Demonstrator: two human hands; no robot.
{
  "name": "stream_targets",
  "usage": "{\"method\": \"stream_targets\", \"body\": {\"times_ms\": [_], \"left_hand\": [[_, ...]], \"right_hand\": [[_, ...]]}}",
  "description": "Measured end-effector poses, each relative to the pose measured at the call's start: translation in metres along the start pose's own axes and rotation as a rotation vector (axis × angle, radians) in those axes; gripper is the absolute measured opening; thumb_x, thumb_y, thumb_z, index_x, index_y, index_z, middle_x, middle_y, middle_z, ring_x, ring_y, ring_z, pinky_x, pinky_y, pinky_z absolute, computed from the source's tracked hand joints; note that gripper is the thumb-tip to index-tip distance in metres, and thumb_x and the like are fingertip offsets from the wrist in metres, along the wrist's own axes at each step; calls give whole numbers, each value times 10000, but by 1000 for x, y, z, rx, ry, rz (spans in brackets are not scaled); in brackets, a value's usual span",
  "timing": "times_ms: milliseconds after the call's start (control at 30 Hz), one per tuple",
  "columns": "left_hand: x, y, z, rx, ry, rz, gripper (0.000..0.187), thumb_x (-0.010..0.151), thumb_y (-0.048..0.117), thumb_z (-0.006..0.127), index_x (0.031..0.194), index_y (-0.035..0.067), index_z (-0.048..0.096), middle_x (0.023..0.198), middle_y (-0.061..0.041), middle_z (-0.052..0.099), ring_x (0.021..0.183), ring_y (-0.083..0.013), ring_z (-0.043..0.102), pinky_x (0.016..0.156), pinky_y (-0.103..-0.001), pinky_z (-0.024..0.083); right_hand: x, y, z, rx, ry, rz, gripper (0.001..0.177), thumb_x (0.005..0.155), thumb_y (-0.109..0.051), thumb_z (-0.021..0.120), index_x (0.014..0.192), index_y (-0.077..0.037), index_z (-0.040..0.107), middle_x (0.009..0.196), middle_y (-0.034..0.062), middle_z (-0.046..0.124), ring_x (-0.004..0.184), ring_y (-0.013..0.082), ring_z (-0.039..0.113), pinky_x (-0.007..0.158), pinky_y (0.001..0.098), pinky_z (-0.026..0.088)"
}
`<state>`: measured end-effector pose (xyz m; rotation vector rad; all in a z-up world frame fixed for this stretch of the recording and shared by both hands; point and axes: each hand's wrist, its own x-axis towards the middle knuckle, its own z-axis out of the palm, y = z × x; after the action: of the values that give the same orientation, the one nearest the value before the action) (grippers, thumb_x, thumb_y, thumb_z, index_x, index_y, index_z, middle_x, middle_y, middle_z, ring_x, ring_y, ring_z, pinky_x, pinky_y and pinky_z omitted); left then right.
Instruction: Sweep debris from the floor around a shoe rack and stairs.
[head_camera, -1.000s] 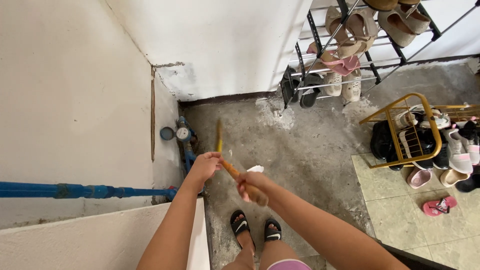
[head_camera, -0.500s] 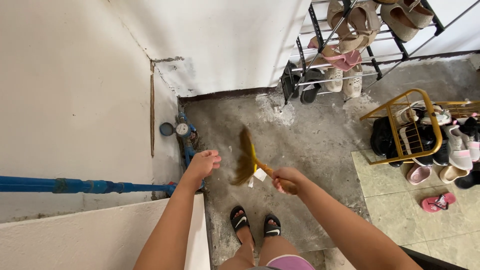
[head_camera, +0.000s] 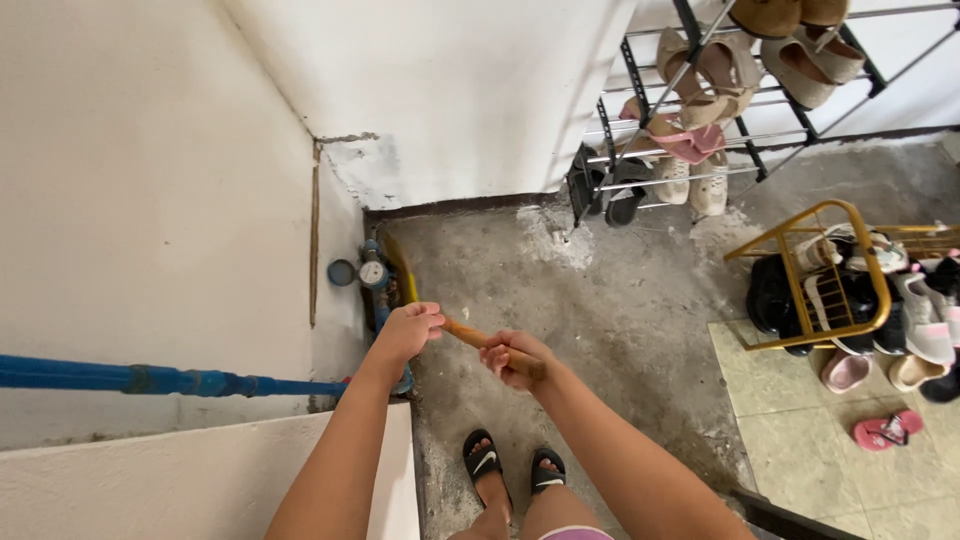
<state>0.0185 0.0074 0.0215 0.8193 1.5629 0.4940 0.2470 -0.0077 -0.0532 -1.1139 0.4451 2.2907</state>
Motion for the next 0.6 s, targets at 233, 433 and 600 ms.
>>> {"method": "stream_targets", "body": {"times_ms": [233, 433, 600], "left_hand": [[0, -18, -30, -23, 54, -67, 484, 976, 215, 517, 1449, 127, 558, 1317, -11, 693, 1183, -198, 659, 975, -396, 458], [22, -23, -34, -113, 95, -75, 440, 960, 197, 535, 1390, 125, 599, 1289, -2, 716, 1126, -183, 680, 961, -393, 471], [43, -10, -48, -150, 98, -69, 434, 949, 172, 520, 1370, 122, 613, 1261, -9, 732, 1112, -182, 688, 961, -405, 471]], "right_hand": [[13, 2, -10, -27, 215, -189, 214, 964, -23, 468, 1161, 56, 447, 721, 37, 500, 501, 67, 498, 397, 175, 464], [-13, -7, 40, -221, 303, -254, 45, 964, -48, 514, 978, -19, 483, 623, 10, 524, 478, 74, 500, 402, 231, 492], [14, -67, 62, -335, 15, -19, 94, 929, -44, 544, 904, 34, 499, 606, -5, 493, 433, 66, 505, 367, 204, 487]]}}
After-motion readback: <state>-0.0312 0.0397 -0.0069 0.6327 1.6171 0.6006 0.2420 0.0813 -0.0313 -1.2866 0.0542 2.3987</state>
